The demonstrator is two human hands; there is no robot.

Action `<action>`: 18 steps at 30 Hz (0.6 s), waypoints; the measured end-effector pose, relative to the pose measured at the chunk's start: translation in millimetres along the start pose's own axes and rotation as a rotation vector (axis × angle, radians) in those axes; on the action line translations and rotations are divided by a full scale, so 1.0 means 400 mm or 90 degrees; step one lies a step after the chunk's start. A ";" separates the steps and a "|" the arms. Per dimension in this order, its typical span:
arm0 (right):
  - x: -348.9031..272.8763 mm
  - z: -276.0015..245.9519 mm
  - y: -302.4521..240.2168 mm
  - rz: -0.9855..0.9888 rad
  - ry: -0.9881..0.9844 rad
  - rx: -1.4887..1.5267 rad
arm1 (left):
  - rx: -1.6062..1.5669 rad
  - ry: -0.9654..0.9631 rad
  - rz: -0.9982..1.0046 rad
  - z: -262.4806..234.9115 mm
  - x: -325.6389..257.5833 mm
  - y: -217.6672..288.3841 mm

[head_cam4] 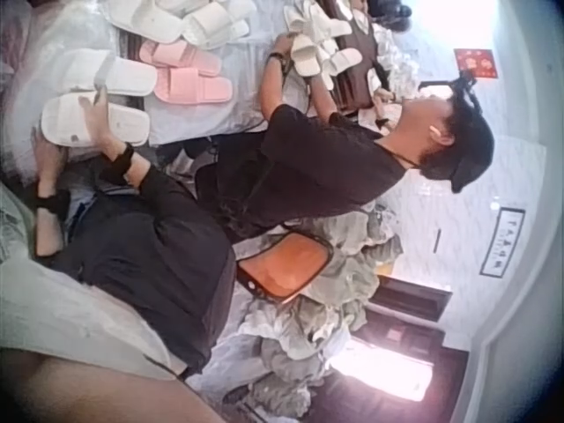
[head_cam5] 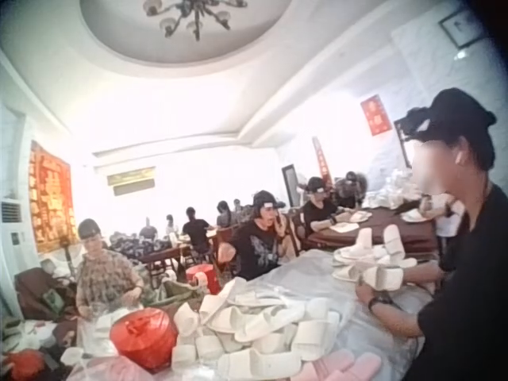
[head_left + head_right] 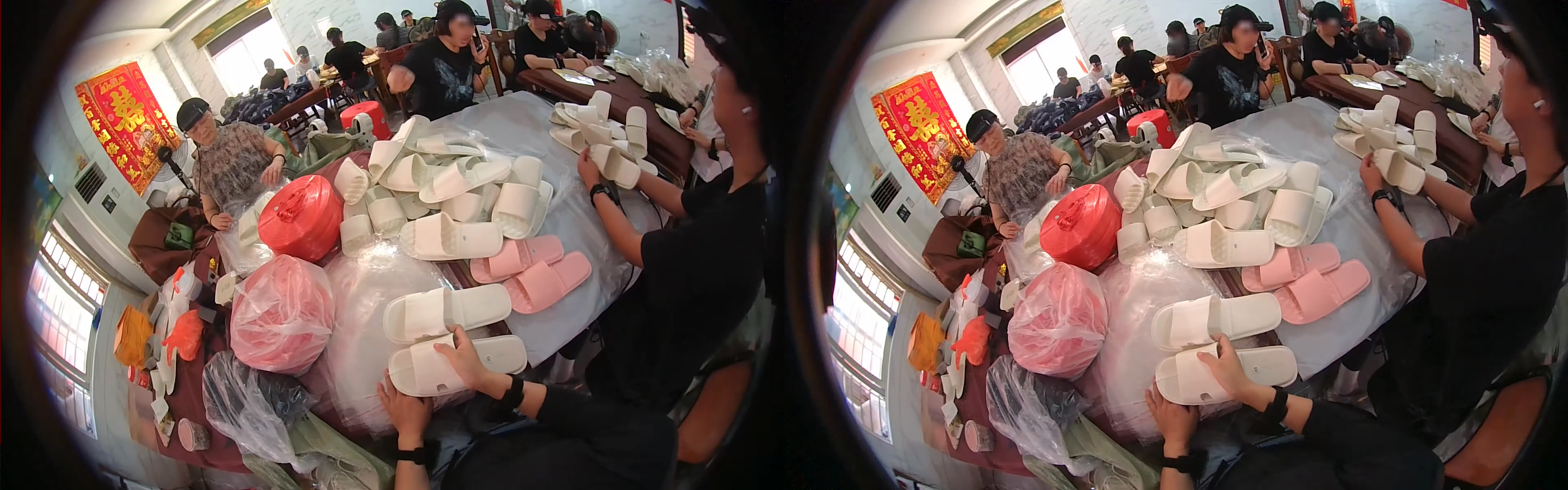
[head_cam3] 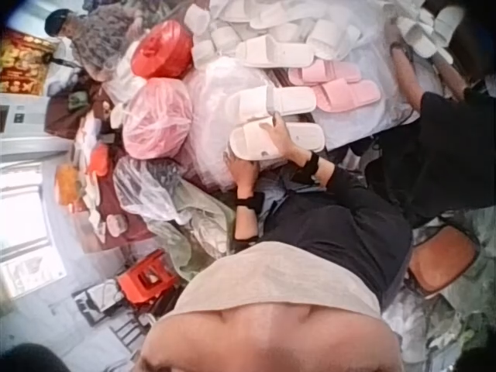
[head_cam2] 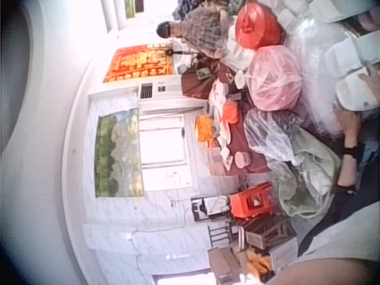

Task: Packaging and organizing manufactured slippers at a work table.

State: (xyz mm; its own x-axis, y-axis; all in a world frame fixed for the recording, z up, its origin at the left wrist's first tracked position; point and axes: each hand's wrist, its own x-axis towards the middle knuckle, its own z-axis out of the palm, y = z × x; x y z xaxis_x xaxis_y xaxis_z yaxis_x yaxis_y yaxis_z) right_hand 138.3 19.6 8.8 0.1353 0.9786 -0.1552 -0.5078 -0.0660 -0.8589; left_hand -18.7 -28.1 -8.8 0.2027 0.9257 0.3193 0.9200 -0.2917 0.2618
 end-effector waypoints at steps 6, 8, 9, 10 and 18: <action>-0.007 -0.006 -0.005 -0.009 -0.015 -0.040 | -0.002 -0.017 -0.001 -0.004 -0.001 0.000; -0.008 -0.007 -0.009 0.004 -0.020 -0.030 | -0.019 -0.015 -0.006 -0.006 -0.001 0.003; -0.008 -0.008 -0.012 0.015 -0.039 -0.017 | -0.020 -0.015 -0.005 -0.007 -0.002 0.003; -0.008 -0.009 -0.013 0.026 -0.058 -0.004 | -0.017 -0.018 -0.007 -0.008 -0.003 0.003; -0.006 -0.014 -0.005 0.018 -0.036 -0.024 | -0.004 -0.025 -0.009 -0.002 -0.001 0.003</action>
State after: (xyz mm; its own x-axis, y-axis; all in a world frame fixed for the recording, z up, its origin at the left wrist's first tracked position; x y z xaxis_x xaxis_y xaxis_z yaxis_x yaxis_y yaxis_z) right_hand 143.9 16.3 8.2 0.0717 0.9856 -0.1530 -0.4783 -0.1006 -0.8724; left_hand -17.9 -29.0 -7.7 0.2025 0.9384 0.2800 0.9208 -0.2798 0.2716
